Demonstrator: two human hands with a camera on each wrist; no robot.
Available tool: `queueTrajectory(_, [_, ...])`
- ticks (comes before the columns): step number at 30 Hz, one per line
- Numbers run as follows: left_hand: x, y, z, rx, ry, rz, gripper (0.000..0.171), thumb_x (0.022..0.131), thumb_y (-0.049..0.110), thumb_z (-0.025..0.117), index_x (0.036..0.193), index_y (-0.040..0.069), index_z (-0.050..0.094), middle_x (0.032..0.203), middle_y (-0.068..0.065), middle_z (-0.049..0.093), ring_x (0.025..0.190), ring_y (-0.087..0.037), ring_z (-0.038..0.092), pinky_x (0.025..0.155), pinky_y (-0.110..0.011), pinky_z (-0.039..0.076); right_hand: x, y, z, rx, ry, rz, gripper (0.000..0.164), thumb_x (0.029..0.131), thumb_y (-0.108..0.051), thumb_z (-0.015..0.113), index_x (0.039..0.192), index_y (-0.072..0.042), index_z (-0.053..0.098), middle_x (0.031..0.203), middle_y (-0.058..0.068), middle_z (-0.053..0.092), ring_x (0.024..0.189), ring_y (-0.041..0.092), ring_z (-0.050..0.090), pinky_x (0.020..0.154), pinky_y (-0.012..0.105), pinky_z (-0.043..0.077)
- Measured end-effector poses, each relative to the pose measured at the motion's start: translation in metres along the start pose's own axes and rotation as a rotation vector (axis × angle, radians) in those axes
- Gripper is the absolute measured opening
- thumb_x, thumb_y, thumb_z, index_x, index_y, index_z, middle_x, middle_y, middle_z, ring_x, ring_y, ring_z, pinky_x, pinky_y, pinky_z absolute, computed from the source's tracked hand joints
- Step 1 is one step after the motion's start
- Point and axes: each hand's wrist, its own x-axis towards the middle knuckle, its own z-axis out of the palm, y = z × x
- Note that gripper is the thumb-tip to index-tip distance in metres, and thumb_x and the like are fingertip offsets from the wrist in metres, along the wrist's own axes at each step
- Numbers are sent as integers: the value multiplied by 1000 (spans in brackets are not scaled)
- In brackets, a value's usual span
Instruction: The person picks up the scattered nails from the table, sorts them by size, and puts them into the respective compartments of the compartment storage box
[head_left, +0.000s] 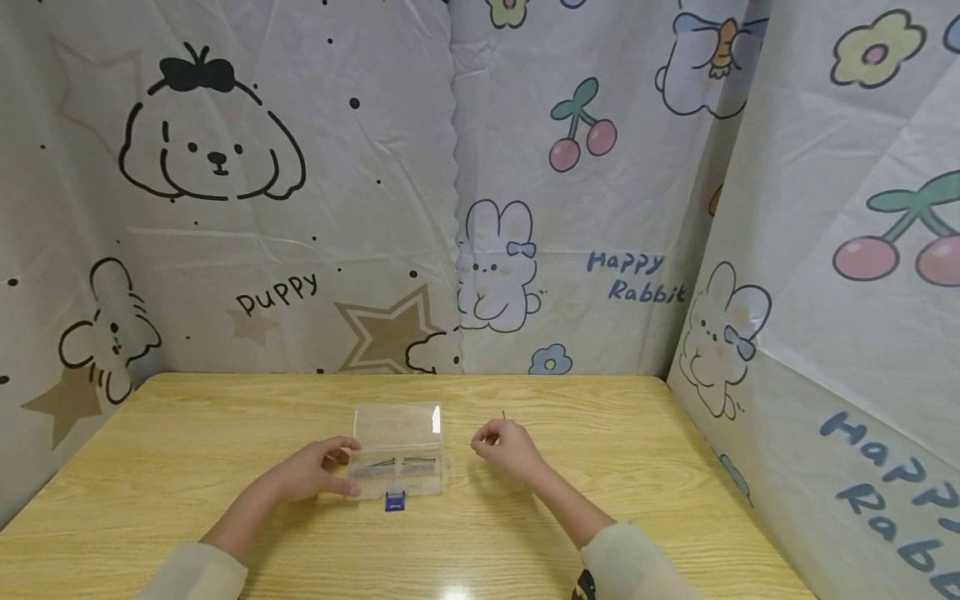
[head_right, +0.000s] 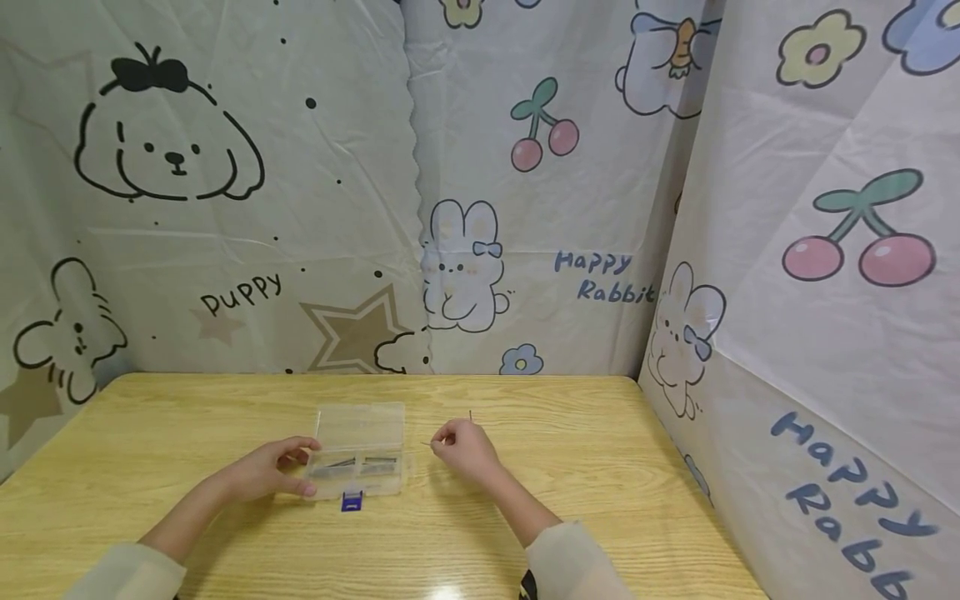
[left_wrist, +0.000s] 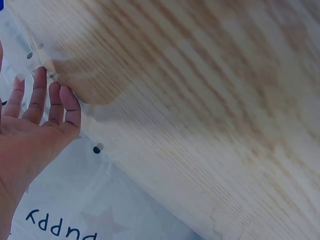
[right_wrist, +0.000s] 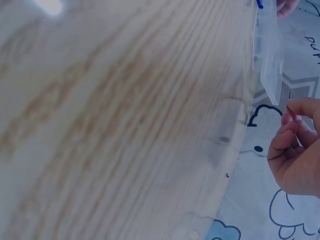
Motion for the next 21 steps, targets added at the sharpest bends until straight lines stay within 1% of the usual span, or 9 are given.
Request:
queueTrajectory(5, [-1,0,0,-12,1,0,70,73,31,79,129,5,48,122,-17,52,109,-31,50,93,-50,42,-2,-3,4,6,-12,-18,8,86,-13,62,86,-7,68,77,0,57,71,12,47,60,23,39])
queueTrajectory(10, [0,0,1,-13,3,-3,70,73,31,80,129,4,47,121,-17,52,108,-30,50,91,-47,42,-2,-5,8,11,-33,-21,8,87,-14,62,86,-8,68,76,-1,57,70,11,47,59,22,39])
queueTrajectory(15, [0,0,0,-4,3,6,69,73,30,80,129,4,48,120,-18,53,106,-30,51,89,-45,43,-4,-10,13,21,-55,-45,8,87,-14,63,85,-7,68,75,-1,57,68,10,46,57,21,38])
queueTrajectory(21, [1,-2,1,17,4,18,68,74,30,79,128,4,48,120,-18,53,108,-31,51,92,-48,42,-5,-15,21,10,-96,-88,9,87,-15,63,85,-8,68,73,-2,57,66,7,45,56,20,38])
